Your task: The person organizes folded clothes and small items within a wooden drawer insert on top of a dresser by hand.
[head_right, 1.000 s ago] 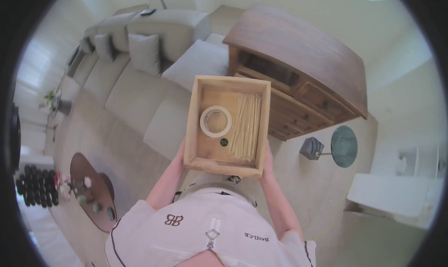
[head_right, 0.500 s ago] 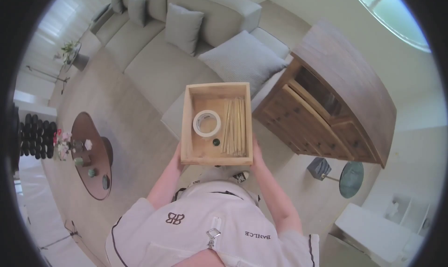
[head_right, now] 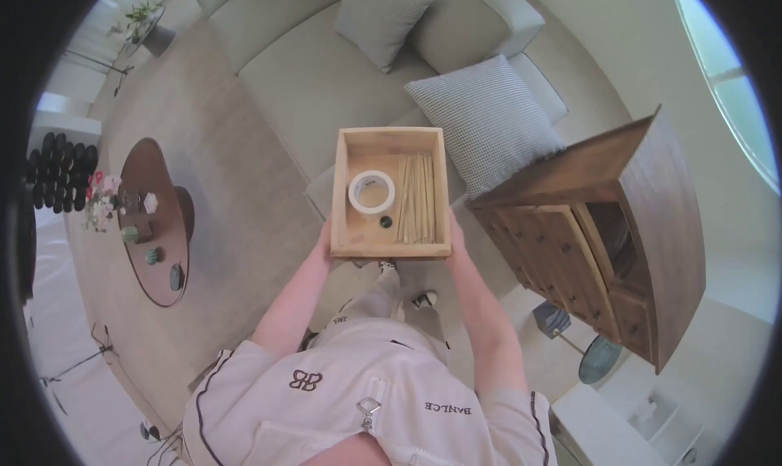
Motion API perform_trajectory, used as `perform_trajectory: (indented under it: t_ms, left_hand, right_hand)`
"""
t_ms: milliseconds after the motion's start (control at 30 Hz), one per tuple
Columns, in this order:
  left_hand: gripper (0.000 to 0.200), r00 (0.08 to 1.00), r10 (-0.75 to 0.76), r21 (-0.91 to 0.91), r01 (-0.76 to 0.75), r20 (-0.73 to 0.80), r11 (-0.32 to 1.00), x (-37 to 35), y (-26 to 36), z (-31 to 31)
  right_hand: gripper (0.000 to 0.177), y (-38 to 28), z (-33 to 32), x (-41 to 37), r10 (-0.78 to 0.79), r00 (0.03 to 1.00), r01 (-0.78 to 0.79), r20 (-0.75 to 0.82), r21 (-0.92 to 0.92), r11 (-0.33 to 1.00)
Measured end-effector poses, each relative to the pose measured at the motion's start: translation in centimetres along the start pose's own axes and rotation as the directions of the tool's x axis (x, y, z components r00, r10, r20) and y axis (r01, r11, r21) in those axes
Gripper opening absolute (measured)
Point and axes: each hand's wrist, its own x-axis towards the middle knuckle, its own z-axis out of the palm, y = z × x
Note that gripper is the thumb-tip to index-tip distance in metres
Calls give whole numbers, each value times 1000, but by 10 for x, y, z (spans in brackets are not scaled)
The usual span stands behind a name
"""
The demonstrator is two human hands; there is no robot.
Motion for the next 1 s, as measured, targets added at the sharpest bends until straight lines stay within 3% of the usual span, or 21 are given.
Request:
perform_trajectory:
  t_ms: [100, 167, 300, 400, 500, 600, 667, 700, 800, 900, 967, 1000]
  left_hand:
    - [39, 975, -209, -202, 189, -80, 961, 8, 19, 9]
    - [31, 963, -236, -180, 212, -126, 961, 18, 22, 7]
    - [28, 957, -252, -179, 225, -145, 958, 49, 2, -9]
    - [37, 974, -104, 14, 109, -202, 994, 61, -21, -25]
    - [65, 878, -314, 41, 351, -360, 935, 100, -73, -67]
    - [66, 689, -360, -124, 368, -629, 922, 84, -78, -63]
    - [39, 526, -480, -465, 172, -702, 869, 51, -40, -32]
    - [33, 480, -514, -534, 109, -710, 839, 41, -32, -23]
    - [30, 499, -679, -698, 186, -539, 691, 31, -42, -11]
    - [33, 622, -656, -844, -17, -429, 536, 12, -30, 8]
    - [41, 658, -604, -833, -63, -450, 550, 9, -25, 11]
    - [43, 666, -593, -832, -77, -453, 549, 6, -23, 12]
  right_hand:
    - [57, -8, 14, 7, 38, 999, -41, -39, -63, 997]
    - [53, -8, 20, 16, 29, 998, -34, -54, -101, 994]
    - [39, -10, 31, 33, 53, 997, -59, -48, -134, 989]
    - [47, 4, 21, 66, 43, 994, -34, 97, -88, 996]
    - [54, 5, 20, 70, 94, 989, -87, 113, -65, 994]
    - [57, -2, 29, 72, 125, 992, -124, -3, -127, 984]
    - [34, -7, 46, 67, 64, 994, -77, -94, -144, 987]
    - [30, -4, 51, 69, 55, 992, -72, -117, -149, 986]
    - [36, 2, 54, 86, -94, 980, 26, -176, -357, 934]
    - [42, -11, 61, 68, -233, 963, 143, -132, -482, 864]
    - [33, -20, 65, 57, -616, 787, 514, 29, -583, 629]
    - [31, -22, 69, 51, -693, 716, 591, 79, -597, 542]
